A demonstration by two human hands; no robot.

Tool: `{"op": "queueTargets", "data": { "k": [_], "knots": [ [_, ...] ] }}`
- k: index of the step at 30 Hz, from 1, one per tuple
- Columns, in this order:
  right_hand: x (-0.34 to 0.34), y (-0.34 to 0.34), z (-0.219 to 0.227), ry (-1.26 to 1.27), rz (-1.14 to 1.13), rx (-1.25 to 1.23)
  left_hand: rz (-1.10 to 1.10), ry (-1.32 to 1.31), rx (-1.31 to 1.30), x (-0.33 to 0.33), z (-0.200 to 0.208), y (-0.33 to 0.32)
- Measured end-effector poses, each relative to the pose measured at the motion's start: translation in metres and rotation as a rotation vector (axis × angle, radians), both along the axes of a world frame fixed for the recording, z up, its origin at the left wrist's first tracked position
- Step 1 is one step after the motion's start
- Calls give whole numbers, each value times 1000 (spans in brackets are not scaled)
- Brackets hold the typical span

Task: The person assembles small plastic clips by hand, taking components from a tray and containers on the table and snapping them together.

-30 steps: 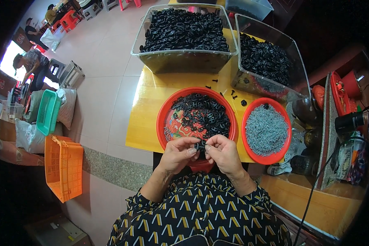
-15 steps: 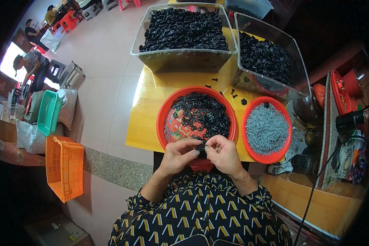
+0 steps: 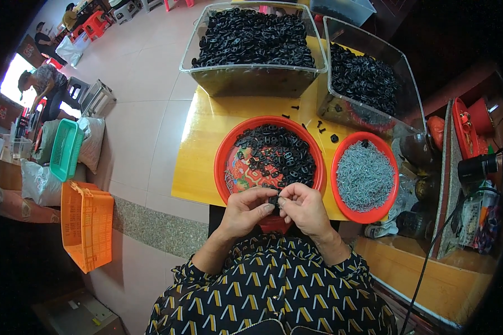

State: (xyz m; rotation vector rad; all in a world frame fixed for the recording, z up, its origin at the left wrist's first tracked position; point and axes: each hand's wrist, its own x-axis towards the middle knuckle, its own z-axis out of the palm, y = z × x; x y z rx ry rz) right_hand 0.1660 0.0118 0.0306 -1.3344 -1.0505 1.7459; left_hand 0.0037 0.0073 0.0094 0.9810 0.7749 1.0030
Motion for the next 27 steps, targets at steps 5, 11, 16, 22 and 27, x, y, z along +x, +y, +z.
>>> {"op": "queueTargets", "data": {
  "k": [5,11,16,22,27],
  "knots": [
    [8,3,-14,457,29,-3,6,-31,-52,2,-1,0],
    [5,-1,-26,559,17,-68,28,93,115,2,-3,-1],
    [4,-3,-28,579,10,-59,46,223,226,3,-2,1],
    [3,-1,-33,568,19,-17,28,260,284,4,-3,3],
    [2,2,-32,551,50,15,38,297,312,6,-2,3]
  ]
}}
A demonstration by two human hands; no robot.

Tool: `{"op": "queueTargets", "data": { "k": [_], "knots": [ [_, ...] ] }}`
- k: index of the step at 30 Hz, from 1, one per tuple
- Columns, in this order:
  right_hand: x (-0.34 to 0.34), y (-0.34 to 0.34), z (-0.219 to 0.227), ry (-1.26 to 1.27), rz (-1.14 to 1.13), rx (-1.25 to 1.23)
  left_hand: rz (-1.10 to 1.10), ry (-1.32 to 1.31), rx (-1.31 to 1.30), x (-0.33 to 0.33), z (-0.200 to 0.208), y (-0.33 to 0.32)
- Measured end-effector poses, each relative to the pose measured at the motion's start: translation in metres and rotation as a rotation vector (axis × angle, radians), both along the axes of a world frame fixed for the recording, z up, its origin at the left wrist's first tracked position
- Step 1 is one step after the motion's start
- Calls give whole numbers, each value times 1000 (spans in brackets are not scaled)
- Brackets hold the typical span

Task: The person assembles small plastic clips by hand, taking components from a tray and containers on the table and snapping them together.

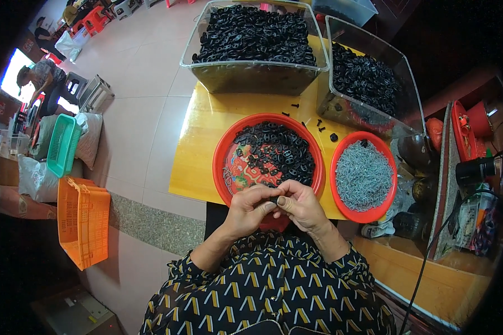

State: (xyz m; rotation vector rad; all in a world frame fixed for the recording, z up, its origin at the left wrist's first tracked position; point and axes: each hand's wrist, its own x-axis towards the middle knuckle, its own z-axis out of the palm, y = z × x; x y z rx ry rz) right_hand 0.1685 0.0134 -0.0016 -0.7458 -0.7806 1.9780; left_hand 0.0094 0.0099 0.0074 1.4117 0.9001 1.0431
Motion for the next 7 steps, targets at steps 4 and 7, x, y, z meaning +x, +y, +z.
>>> {"op": "queueTargets", "data": {
  "k": [4,7],
  "knots": [
    [1,2,8,-24,-13,-34,17,-64,-9,-1,1,1],
    [6,2,6,-106,39,-4,5,-73,-25,-3,-3,-1]
  ]
}}
